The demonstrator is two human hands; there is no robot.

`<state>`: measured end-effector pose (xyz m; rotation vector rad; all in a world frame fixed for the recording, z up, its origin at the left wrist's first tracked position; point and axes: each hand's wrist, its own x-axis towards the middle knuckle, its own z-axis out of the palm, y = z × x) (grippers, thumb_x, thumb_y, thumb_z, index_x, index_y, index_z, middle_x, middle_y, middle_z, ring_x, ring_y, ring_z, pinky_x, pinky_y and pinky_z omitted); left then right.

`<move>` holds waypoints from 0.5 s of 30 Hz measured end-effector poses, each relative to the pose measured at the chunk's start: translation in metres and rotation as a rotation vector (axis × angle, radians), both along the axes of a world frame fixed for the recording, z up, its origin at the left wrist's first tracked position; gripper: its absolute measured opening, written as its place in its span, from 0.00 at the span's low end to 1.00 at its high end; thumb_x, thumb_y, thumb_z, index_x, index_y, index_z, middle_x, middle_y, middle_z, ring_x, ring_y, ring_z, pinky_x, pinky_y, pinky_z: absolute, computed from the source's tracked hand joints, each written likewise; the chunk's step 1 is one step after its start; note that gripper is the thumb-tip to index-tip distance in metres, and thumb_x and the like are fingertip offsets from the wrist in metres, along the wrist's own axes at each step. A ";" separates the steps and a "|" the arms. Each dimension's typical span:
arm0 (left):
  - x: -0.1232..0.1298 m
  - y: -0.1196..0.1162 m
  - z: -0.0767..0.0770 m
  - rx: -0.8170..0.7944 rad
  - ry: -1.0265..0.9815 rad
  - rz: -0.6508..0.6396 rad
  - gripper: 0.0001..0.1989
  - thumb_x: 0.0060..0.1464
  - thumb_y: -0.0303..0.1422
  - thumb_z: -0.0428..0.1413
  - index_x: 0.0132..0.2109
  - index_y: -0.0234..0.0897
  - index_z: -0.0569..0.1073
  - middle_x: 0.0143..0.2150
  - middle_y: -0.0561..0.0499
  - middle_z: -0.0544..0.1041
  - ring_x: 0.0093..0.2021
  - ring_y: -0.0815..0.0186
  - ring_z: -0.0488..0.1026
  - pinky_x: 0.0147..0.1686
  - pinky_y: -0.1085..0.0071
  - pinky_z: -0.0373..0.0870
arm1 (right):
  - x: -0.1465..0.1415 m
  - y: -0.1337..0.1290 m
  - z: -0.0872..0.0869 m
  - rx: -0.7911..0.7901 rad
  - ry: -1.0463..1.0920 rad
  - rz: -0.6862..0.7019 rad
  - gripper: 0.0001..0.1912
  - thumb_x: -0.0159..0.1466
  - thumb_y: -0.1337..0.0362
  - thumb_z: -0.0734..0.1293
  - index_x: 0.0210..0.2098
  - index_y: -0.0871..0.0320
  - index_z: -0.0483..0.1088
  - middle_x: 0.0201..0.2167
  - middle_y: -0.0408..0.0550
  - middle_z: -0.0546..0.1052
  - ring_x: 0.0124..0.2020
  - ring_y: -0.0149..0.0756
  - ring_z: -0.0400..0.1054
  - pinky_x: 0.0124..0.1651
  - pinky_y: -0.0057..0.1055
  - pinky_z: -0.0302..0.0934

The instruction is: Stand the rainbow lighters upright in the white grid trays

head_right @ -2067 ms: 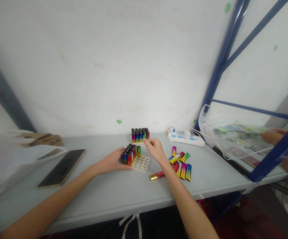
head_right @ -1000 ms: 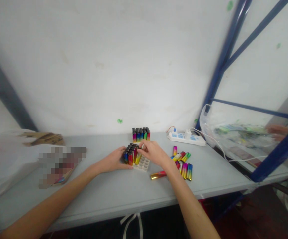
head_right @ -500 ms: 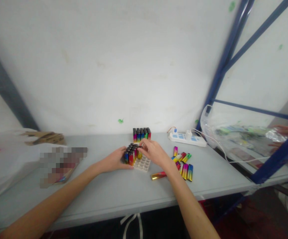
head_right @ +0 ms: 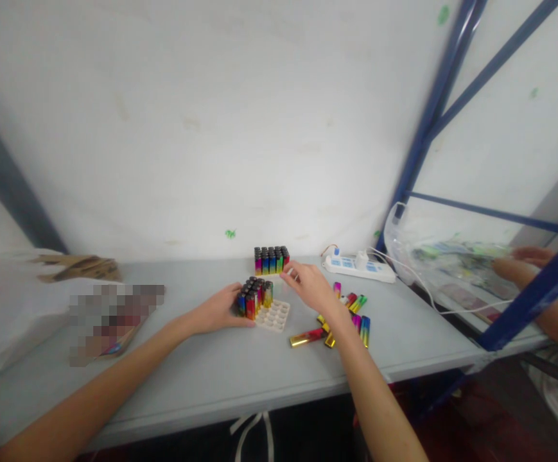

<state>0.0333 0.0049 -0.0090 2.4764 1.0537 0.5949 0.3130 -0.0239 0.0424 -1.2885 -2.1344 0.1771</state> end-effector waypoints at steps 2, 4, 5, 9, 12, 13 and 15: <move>0.000 0.000 0.000 0.021 0.027 0.018 0.35 0.43 0.62 0.65 0.46 0.37 0.78 0.45 0.45 0.75 0.46 0.50 0.73 0.51 0.58 0.71 | 0.022 0.005 0.000 -0.025 -0.061 -0.146 0.10 0.72 0.59 0.64 0.45 0.57 0.74 0.34 0.50 0.82 0.35 0.39 0.76 0.40 0.32 0.62; 0.000 0.000 0.000 0.025 0.040 0.034 0.36 0.42 0.63 0.65 0.46 0.37 0.78 0.44 0.45 0.75 0.46 0.50 0.73 0.50 0.58 0.72 | 0.047 0.011 -0.003 -0.082 -0.149 -0.329 0.09 0.70 0.61 0.65 0.45 0.58 0.75 0.38 0.54 0.83 0.39 0.42 0.77 0.44 0.33 0.63; 0.000 -0.001 0.000 0.023 0.043 0.038 0.36 0.42 0.63 0.65 0.46 0.37 0.78 0.45 0.45 0.75 0.46 0.50 0.73 0.49 0.58 0.72 | 0.059 0.013 -0.006 -0.128 -0.188 -0.439 0.10 0.70 0.62 0.65 0.46 0.60 0.75 0.39 0.56 0.83 0.41 0.44 0.77 0.45 0.34 0.63; 0.000 -0.001 0.001 0.014 0.057 0.040 0.36 0.42 0.62 0.65 0.46 0.36 0.78 0.47 0.43 0.75 0.47 0.49 0.73 0.50 0.57 0.72 | 0.089 0.019 -0.025 -0.304 -0.294 -0.733 0.16 0.68 0.59 0.66 0.51 0.62 0.75 0.48 0.64 0.81 0.49 0.51 0.76 0.46 0.37 0.64; 0.000 -0.001 0.001 0.014 0.055 0.044 0.36 0.42 0.62 0.65 0.45 0.36 0.78 0.47 0.43 0.75 0.47 0.48 0.73 0.50 0.56 0.72 | 0.093 0.021 -0.037 -0.400 -0.313 -0.751 0.18 0.65 0.60 0.68 0.52 0.61 0.75 0.49 0.64 0.80 0.49 0.53 0.76 0.45 0.39 0.66; 0.000 -0.001 0.001 0.015 0.051 0.046 0.35 0.42 0.62 0.65 0.45 0.36 0.78 0.47 0.43 0.75 0.47 0.48 0.73 0.50 0.56 0.72 | 0.091 0.022 -0.040 -0.404 -0.306 -0.742 0.19 0.64 0.62 0.69 0.53 0.61 0.74 0.49 0.64 0.80 0.49 0.53 0.75 0.45 0.40 0.66; 0.000 -0.001 0.000 0.016 0.046 0.045 0.35 0.42 0.62 0.65 0.45 0.36 0.77 0.46 0.44 0.75 0.47 0.48 0.73 0.51 0.56 0.72 | 0.086 0.024 -0.041 -0.357 -0.252 -0.678 0.20 0.63 0.66 0.69 0.54 0.61 0.73 0.47 0.62 0.80 0.49 0.51 0.75 0.48 0.40 0.66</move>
